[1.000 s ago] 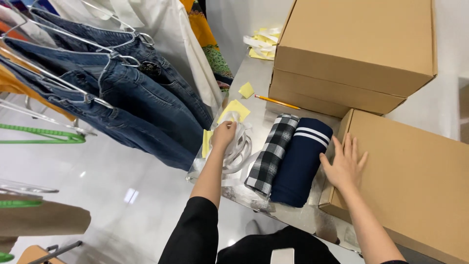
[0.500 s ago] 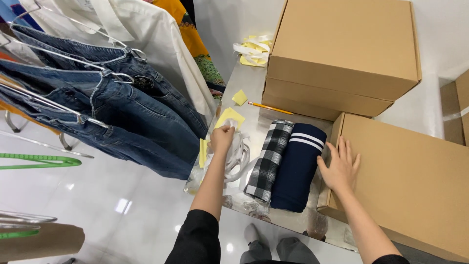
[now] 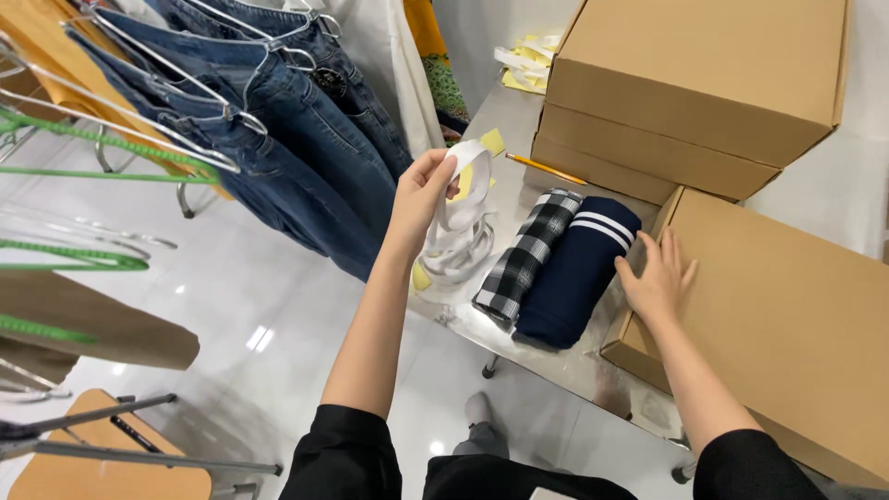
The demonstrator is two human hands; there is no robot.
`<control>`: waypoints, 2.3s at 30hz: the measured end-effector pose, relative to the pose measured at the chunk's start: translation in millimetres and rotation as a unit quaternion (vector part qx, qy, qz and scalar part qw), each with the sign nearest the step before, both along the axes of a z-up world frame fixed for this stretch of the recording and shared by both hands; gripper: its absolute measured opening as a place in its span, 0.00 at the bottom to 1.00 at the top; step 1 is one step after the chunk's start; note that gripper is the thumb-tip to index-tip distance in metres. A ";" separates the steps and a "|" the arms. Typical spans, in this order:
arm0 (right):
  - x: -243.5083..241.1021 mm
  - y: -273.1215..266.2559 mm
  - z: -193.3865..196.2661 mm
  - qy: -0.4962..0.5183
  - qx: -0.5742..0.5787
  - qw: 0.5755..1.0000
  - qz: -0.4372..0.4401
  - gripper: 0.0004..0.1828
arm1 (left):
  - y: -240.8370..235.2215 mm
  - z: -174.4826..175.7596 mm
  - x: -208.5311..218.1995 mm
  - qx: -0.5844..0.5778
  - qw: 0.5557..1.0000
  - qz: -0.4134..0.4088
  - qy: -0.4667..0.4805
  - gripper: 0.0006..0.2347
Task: The person wraps a white ribbon around a cardboard box, ties it into a bow, and then writes on a yellow sticky note with a pencil before placing the note on the box.
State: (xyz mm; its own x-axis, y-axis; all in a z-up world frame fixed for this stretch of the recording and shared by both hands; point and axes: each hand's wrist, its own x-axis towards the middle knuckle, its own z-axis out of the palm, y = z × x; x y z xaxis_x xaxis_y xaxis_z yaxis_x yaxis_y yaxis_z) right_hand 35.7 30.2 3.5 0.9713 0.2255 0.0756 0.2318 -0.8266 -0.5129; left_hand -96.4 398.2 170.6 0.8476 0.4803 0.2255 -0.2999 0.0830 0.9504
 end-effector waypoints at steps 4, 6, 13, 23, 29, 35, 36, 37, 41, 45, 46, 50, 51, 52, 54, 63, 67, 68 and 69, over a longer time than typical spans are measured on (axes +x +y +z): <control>-11.8 -9.8 -2.1 0.016 0.045 0.998 0.039 0.30 | -51.7 24.8 -38.6 -0.019 0.999 -0.025 -0.041 0.11; -28.2 -8.4 -8.0 0.019 0.298 0.948 0.111 0.21 | -82.1 26.8 -54.4 -0.075 0.992 -0.077 -0.066 0.10; -172.9 -29.3 67.0 0.427 0.608 0.630 0.227 0.51 | -203.7 -30.8 -110.4 -0.218 0.968 -0.110 -0.048 0.10; -245.1 -146.1 -1.3 0.372 0.595 0.712 0.010 0.07 | -276.8 -112.5 -215.9 -0.225 0.926 -0.197 0.231 0.10; -315.2 -170.7 -27.9 0.310 0.612 0.721 -0.094 0.06 | -279.1 -126.0 -262.1 -0.017 0.909 -0.276 0.313 0.12; -403.2 -174.2 -42.3 0.255 0.517 0.794 -0.192 0.11 | -248.9 -174.6 -312.9 0.257 0.846 -0.313 0.347 0.14; -416.0 -175.8 -48.9 0.241 0.493 0.814 -0.193 0.11 | -243.1 -172.4 -322.6 0.274 0.818 -0.339 0.375 0.19; -427.6 -180.8 -54.3 0.240 0.493 0.813 -0.197 0.11 | -239.9 -181.5 -326.8 0.274 0.816 -0.343 0.376 0.19; -472.5 -197.0 -69.7 0.226 0.349 0.893 -0.174 0.17 | -218.3 -209.6 -349.5 0.241 0.823 -0.354 0.374 0.17; -491.0 -211.8 -94.7 0.209 0.096 0.966 -0.117 0.19 | -192.3 -138.2 -384.9 0.155 0.847 -0.346 0.371 0.11; -492.1 -214.2 -103.3 0.209 0.096 0.967 -0.112 0.19 | -188.0 -126.9 -391.1 0.154 0.849 -0.342 0.372 0.11; -497.7 -209.2 -112.3 0.205 0.044 0.975 -0.077 0.19 | -181.9 -86.4 -408.5 0.087 0.885 -0.328 0.318 0.12; -500.0 -205.5 -108.6 0.212 0.045 0.973 -0.074 0.20 | -183.8 -78.3 -410.8 0.056 0.896 -0.328 0.293 0.12; -504.8 -199.5 -95.9 0.211 0.043 0.974 -0.072 0.20 | -184.1 -73.1 -412.1 0.055 0.898 -0.326 0.292 0.12; -513.6 -188.4 -70.8 0.269 0.071 0.959 -0.050 0.25 | -185.6 -63.0 -413.0 0.009 0.928 -0.299 0.223 0.11; -516.3 -168.3 -61.3 0.272 0.123 0.954 -0.027 0.29 | -168.5 -73.0 -418.5 -0.041 0.966 -0.201 0.156 0.13; -511.9 -175.4 -79.3 0.254 0.086 0.963 -0.002 0.24 | -151.4 -94.1 -415.8 -0.077 0.970 -0.175 0.152 0.12; -518.4 -175.5 -71.1 0.247 0.077 0.966 0.003 0.18 | -149.9 -92.9 -417.3 -0.098 0.972 -0.154 0.146 0.12; -524.7 -175.7 -63.1 0.239 0.068 0.969 0.009 0.14 | -148.7 -92.0 -418.7 -0.119 0.974 -0.133 0.139 0.11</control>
State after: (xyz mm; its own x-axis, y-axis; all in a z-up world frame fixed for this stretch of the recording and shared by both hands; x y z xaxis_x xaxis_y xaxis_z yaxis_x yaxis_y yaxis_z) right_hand -489.0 -145.6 -59.5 0.8989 0.2617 -0.3515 -0.0456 -0.7419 -0.6690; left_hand -515.0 249.5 78.7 0.9616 0.2458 -0.1220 0.0290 0.3513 0.9358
